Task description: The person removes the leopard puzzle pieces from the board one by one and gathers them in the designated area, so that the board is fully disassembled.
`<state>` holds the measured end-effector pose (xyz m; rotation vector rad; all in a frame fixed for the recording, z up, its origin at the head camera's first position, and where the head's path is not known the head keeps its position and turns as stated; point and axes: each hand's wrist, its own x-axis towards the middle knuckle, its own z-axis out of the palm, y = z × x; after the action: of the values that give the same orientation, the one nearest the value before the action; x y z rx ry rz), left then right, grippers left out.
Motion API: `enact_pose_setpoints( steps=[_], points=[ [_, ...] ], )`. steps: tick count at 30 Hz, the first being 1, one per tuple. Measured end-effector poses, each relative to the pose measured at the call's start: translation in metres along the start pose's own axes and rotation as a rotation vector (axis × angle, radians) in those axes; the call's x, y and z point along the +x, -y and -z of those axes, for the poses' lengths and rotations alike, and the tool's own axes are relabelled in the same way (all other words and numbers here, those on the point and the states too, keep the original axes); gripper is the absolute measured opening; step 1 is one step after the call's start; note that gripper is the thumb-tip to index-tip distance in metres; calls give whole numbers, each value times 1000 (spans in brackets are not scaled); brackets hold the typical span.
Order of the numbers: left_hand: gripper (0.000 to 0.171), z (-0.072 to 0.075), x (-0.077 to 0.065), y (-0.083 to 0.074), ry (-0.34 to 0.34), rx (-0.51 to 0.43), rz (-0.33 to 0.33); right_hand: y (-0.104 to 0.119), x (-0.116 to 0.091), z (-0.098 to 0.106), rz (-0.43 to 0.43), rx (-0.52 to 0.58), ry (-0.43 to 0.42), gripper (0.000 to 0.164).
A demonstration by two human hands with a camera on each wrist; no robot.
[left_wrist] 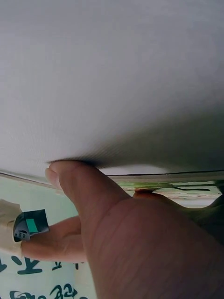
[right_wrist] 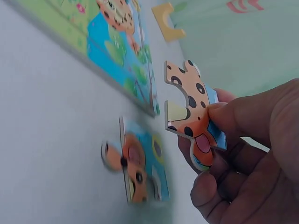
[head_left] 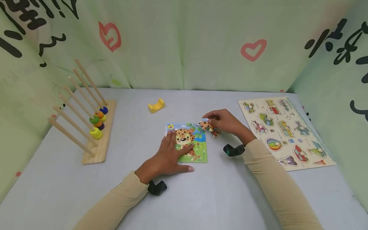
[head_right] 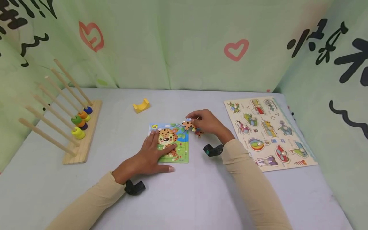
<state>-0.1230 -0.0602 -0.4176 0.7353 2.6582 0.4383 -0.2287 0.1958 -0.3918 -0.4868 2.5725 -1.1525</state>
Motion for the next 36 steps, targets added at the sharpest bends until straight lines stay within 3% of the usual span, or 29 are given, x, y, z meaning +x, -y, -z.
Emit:
enact_pose_setpoints(
  steps=[6, 19, 26, 36],
  points=[
    [81, -1, -5, 4, -5, 2, 10, -12, -9, 9, -1, -5, 24, 30],
    [81, 1, -1, 0, 3, -9, -10, -32, -35, 44, -111, -128, 27, 27],
    [81, -1, 1, 0, -1, -20, -4, -41, -35, 43, -115, -153, 46, 26],
    [77, 0, 1, 0, -11, -30, -14, -45, -35, 36, -137, -174, -17, 21]
  ],
)
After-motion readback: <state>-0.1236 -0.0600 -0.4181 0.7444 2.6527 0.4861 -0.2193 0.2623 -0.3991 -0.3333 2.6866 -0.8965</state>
